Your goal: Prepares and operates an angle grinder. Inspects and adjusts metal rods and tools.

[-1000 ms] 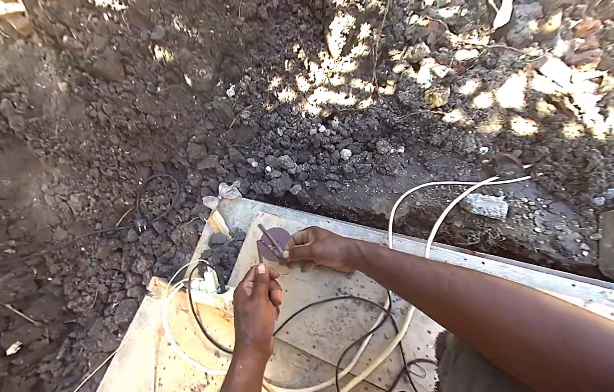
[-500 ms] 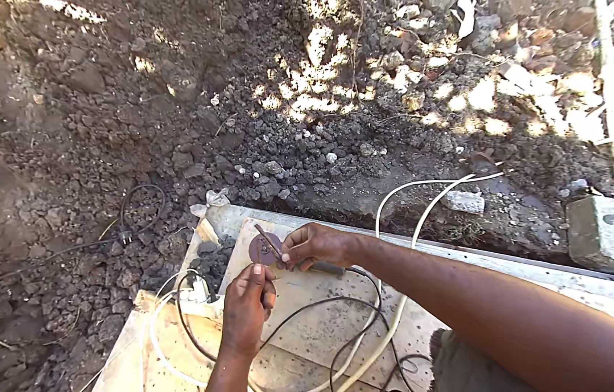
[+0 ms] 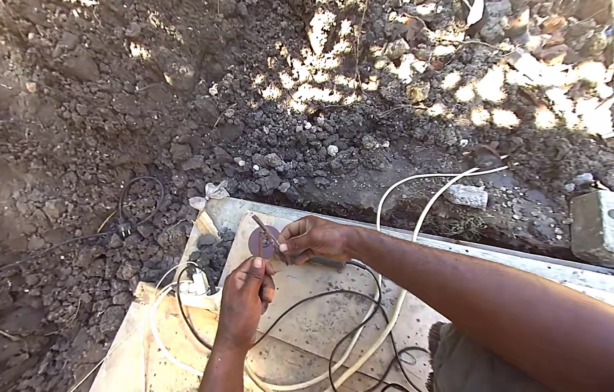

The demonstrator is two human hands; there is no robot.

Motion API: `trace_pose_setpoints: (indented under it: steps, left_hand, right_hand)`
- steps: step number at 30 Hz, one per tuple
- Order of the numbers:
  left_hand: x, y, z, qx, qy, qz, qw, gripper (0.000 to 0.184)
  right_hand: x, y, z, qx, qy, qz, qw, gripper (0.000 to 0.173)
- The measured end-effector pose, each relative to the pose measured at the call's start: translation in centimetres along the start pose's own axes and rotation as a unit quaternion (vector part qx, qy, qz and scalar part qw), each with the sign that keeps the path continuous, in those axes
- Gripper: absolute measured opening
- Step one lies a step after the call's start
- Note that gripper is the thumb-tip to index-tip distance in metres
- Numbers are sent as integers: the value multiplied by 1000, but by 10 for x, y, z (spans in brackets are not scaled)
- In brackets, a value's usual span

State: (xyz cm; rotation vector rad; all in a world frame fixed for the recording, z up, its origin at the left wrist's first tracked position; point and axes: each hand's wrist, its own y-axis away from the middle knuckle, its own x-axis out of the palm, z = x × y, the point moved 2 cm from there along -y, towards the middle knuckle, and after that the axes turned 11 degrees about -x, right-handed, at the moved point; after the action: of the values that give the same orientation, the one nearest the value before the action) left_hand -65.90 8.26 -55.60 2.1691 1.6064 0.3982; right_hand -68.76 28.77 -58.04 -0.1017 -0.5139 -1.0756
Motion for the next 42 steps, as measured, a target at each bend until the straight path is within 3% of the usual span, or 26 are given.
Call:
trace_pose_setpoints:
  steps: [6,12,14,17,19,24,28,31,42]
  left_hand:
    - [-1,-1,-1,-8,-16,17,1000,38]
    - [-17,-2,-12,-92,-117,65,987,40]
    - [-23,-1,-14,-128,-180,87,971,39]
    - [-28,-4,-6,-180,-291,107,934,36]
    - [-26,-10,10,-203,-360,105,904,35]
    - [-21,-46,96,-270,-428,10,863,34]
    - [-21,-60,158,-278,-347,-57,894,26]
    - [-17,-59,173,-285,-275,-43,917,24]
    - [-3,-58,184,-277,-249,-15,928,24]
  right_hand:
    - [2,0,4,6,15,1,1000,12]
    - [-14,1,6,17,137,54,989,13]
    - [-26,2,8,14,268,86,960,16]
    - [-44,2,12,34,506,117,854,21]
    - [-54,2,8,64,561,117,817,20]
    - [-64,2,-3,103,541,95,829,15]
    - [-59,3,-12,114,527,109,835,16]
    - [-52,5,-14,133,533,130,825,17]
    - [-49,4,-14,165,556,144,802,19]
